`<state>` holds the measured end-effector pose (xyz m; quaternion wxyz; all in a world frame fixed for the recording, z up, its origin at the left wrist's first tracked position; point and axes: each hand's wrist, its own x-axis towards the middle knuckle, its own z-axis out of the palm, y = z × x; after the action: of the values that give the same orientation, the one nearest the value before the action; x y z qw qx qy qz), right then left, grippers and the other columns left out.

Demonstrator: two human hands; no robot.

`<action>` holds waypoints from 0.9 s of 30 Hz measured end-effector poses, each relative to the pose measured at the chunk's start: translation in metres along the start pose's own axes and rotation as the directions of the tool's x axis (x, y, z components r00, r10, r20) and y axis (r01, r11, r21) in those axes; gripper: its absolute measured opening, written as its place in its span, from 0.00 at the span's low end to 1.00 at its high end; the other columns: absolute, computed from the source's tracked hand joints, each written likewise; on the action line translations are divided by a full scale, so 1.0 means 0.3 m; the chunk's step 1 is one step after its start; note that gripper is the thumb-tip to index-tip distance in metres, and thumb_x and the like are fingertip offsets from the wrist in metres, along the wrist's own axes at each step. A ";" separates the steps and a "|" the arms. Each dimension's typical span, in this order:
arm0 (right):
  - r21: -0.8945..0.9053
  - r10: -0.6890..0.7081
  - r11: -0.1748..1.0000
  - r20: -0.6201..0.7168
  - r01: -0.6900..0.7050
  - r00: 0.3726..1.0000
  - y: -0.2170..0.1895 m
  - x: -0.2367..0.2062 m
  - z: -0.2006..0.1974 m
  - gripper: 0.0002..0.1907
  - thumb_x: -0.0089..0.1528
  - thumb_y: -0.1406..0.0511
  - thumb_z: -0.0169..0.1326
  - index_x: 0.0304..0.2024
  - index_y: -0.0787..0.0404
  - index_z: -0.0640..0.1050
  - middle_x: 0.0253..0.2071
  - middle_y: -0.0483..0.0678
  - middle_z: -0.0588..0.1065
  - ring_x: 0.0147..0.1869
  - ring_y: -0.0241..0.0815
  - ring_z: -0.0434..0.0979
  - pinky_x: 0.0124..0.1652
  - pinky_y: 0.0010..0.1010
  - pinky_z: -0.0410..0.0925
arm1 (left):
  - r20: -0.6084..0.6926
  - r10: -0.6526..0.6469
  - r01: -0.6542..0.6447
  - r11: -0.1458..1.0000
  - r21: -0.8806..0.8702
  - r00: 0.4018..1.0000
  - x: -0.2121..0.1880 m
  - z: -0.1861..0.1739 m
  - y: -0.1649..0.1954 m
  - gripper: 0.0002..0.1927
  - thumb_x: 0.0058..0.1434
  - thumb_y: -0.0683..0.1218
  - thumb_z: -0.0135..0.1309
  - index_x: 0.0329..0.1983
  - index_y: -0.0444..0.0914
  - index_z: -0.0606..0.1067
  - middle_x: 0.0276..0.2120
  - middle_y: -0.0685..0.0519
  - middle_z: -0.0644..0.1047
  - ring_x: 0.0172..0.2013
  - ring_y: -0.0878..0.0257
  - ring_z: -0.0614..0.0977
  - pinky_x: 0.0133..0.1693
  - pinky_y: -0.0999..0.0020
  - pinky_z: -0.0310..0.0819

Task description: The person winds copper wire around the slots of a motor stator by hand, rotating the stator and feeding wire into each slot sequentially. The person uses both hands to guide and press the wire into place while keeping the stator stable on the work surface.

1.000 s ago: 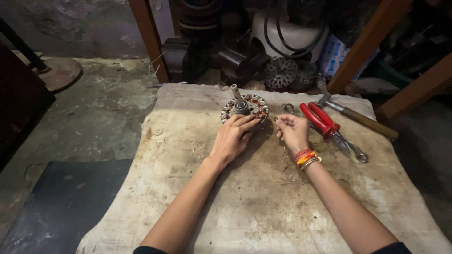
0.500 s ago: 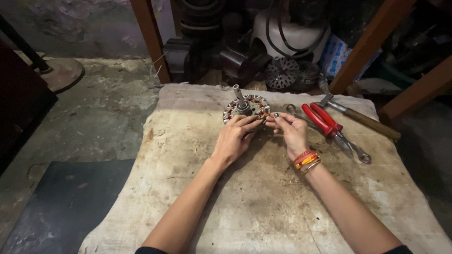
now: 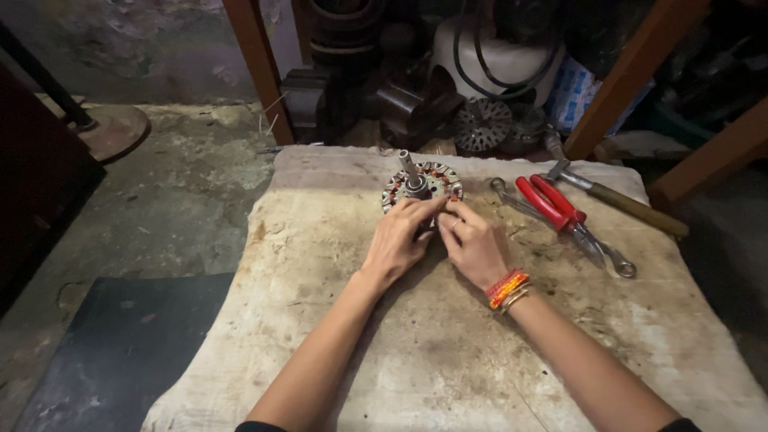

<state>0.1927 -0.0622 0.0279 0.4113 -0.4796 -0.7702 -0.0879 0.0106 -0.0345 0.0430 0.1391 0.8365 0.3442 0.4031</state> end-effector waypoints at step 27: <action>-0.251 0.019 0.965 0.359 0.077 0.933 0.170 -0.025 0.012 0.15 0.57 0.68 0.57 0.43 0.45 0.87 0.30 0.43 0.77 0.26 0.43 0.77 0.30 0.37 0.71 | -0.039 0.018 -0.019 0.999 -0.026 0.999 -0.001 0.034 -0.044 0.26 0.53 0.37 0.61 0.57 0.41 0.79 0.58 0.51 0.78 0.57 0.51 0.76 0.60 0.60 0.71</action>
<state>0.2336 -0.0387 0.0070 0.1958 -0.5259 -0.8209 -0.1056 0.0122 -0.0248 0.0296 0.1397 0.8297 0.3335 0.4253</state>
